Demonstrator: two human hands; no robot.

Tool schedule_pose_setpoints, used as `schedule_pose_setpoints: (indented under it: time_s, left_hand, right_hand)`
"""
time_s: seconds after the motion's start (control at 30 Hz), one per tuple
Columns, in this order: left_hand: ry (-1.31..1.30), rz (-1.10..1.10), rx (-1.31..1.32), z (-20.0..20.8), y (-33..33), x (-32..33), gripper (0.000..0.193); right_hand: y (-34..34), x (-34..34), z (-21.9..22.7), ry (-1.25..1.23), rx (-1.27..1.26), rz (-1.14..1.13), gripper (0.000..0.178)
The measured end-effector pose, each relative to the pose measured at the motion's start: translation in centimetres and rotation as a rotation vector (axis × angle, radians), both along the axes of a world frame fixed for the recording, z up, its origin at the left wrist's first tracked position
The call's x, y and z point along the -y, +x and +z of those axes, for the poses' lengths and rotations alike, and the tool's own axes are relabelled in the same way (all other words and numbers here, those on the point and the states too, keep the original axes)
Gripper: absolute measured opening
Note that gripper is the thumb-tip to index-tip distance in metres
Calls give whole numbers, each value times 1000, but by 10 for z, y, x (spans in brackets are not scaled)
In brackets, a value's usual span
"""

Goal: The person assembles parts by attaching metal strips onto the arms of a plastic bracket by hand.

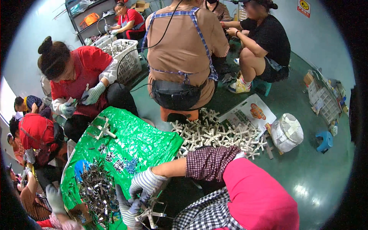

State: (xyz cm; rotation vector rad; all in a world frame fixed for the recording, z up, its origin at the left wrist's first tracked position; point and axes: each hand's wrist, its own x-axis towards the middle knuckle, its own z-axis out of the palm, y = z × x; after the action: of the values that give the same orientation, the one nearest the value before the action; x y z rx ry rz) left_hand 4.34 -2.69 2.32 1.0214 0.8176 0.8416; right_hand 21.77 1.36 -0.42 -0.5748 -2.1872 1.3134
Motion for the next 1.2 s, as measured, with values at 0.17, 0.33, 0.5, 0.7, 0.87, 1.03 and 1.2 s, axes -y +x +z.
schedule_pose_setpoints:
  time_s: [0.17,0.33,0.5,0.7,0.87,1.03,1.2]
  left_hand:
    - [49,0,-12,-12,-9,-7,99]
    - [-68,-89,-84,1,-1,-17,84]
    - [-196,-47,134,-16,-21,-19,89]
    - [-142,-8,107,-3,-10,-21,109]
    - [-82,46,101,-3,-9,-16,116]
    - [-89,27,33,-5,-7,-12,117]
    - [71,37,-154,-4,-13,-16,114]
  right_hand:
    - [0,-3,1,13,-32,42,31]
    - [14,-2,7,-84,123,-58,29]
    - [3,-6,11,-306,21,7,31]
    - [5,-5,21,-389,-8,27,39]
    - [9,-3,21,-495,71,91,44]
    - [12,-1,12,-443,158,67,38]
    - [2,-4,13,-190,115,100,31]
